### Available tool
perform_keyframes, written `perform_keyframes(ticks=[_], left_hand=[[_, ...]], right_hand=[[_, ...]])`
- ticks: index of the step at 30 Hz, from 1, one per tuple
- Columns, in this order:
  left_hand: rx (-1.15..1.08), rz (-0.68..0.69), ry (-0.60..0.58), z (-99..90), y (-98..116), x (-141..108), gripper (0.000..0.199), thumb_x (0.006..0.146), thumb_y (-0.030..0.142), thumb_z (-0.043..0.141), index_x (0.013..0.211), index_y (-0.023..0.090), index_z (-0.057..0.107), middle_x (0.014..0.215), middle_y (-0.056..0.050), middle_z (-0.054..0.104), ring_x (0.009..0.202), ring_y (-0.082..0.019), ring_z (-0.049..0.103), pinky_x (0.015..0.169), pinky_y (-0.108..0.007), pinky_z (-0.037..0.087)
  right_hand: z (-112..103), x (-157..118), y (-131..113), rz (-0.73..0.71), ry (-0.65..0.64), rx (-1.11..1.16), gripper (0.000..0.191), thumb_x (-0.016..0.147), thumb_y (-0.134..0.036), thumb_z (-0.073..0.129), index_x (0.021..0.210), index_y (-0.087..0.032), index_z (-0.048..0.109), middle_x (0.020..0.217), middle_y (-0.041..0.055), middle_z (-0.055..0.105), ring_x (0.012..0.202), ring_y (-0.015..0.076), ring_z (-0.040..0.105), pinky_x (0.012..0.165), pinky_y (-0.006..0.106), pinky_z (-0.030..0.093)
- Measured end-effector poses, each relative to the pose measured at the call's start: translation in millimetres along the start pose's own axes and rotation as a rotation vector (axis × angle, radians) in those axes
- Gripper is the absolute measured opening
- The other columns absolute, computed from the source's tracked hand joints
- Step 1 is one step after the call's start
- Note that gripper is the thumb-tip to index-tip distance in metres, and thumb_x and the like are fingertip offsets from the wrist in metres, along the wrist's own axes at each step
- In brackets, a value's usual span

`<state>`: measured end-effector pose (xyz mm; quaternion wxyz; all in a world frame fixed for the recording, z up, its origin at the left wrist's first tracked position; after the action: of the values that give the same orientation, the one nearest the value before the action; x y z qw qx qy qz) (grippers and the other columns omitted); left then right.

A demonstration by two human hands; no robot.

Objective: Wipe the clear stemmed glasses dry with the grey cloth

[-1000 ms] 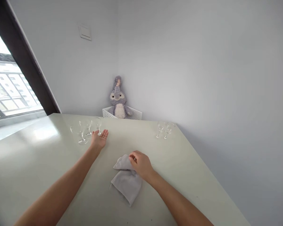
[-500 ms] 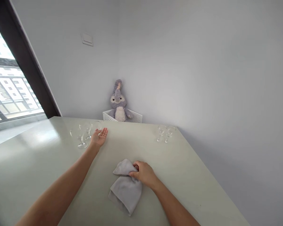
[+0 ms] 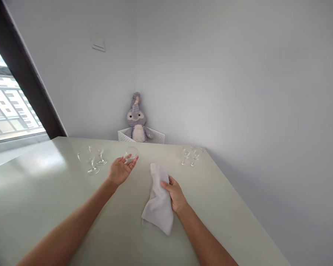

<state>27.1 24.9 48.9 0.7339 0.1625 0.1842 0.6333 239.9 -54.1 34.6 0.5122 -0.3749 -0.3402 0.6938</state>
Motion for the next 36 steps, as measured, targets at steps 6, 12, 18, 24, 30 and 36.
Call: perform_keyframes(ticks=[6, 12, 18, 24, 30, 36], left_hand=[[0.166, 0.025, -0.082, 1.4, -37, -20, 0.018, 0.075, 0.019, 0.056, 0.093, 0.018, 0.053, 0.100, -0.006, 0.060, 0.102, -0.018, 0.054, 0.090, -0.033, 0.041], [0.300, 0.065, -0.134, 0.9, -58, -35, 0.034, 0.072, 0.020, 0.062, 0.102, 0.025, 0.048, 0.108, -0.003, 0.056, 0.105, -0.018, 0.052, 0.089, -0.034, 0.041], [0.346, 0.041, -0.119, 1.9, -61, -42, 0.038, 0.072, 0.024, 0.062, 0.105, 0.027, 0.044, 0.111, -0.003, 0.052, 0.090, -0.016, 0.057, 0.076, -0.030, 0.047], [0.432, 0.110, -0.158, 7.1, -59, -43, 0.038, 0.070, 0.022, 0.063, 0.102, 0.025, 0.045, 0.109, -0.002, 0.053, 0.093, -0.014, 0.054, 0.085, -0.030, 0.041], [0.585, 0.055, -0.246, 12.7, -64, -50, 0.038, 0.069, 0.023, 0.064, 0.103, 0.022, 0.047, 0.102, -0.005, 0.054, 0.091, -0.016, 0.053, 0.079, -0.031, 0.043], [0.719, -0.063, -0.313, 14.1, -71, -54, 0.049, 0.073, 0.033, 0.058, 0.118, 0.022, 0.042, 0.091, -0.006, 0.057, 0.082, -0.018, 0.056, 0.079, -0.038, 0.044]], right_hand=[[-16, 2, -4, -0.094, 0.219, 0.093, 0.029, 0.060, -0.027, 0.069, 0.082, -0.018, 0.052, 0.059, -0.0028, 0.054, 0.049, 0.0124, 0.050, 0.049, 0.027, 0.043], [25, -3, -20, -0.248, 0.044, -0.070, 0.027, 0.068, -0.031, 0.063, 0.091, -0.019, 0.055, 0.069, -0.0014, 0.056, 0.058, 0.0111, 0.050, 0.051, 0.023, 0.042], [66, -5, -9, -0.179, -0.294, -0.251, 0.040, 0.081, -0.043, 0.046, 0.115, -0.022, 0.046, 0.078, 0.0022, 0.057, 0.064, 0.0124, 0.056, 0.059, 0.026, 0.046], [50, 11, -4, -0.043, -0.363, -0.387, 0.043, 0.081, -0.043, 0.044, 0.120, -0.025, 0.040, 0.068, -0.0007, 0.056, 0.054, 0.0137, 0.057, 0.054, 0.031, 0.048], [35, 9, -12, -0.421, -0.243, -0.986, 0.023, 0.075, -0.031, 0.054, 0.095, -0.022, 0.060, 0.088, 0.0059, 0.059, 0.086, 0.0216, 0.054, 0.077, 0.039, 0.044], [31, 7, 4, -0.110, -0.311, -0.430, 0.029, 0.076, -0.033, 0.054, 0.102, -0.019, 0.056, 0.075, 0.0028, 0.058, 0.057, 0.0148, 0.056, 0.046, 0.028, 0.047]])
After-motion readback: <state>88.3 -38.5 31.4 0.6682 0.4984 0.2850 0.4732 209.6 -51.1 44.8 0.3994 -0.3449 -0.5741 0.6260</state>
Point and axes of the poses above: each hand's wrist, its own x-axis towards the middle knuckle, its own z-axis out of the palm, y = z × x, the point moved 4 cm from there along x, towards the middle knuckle
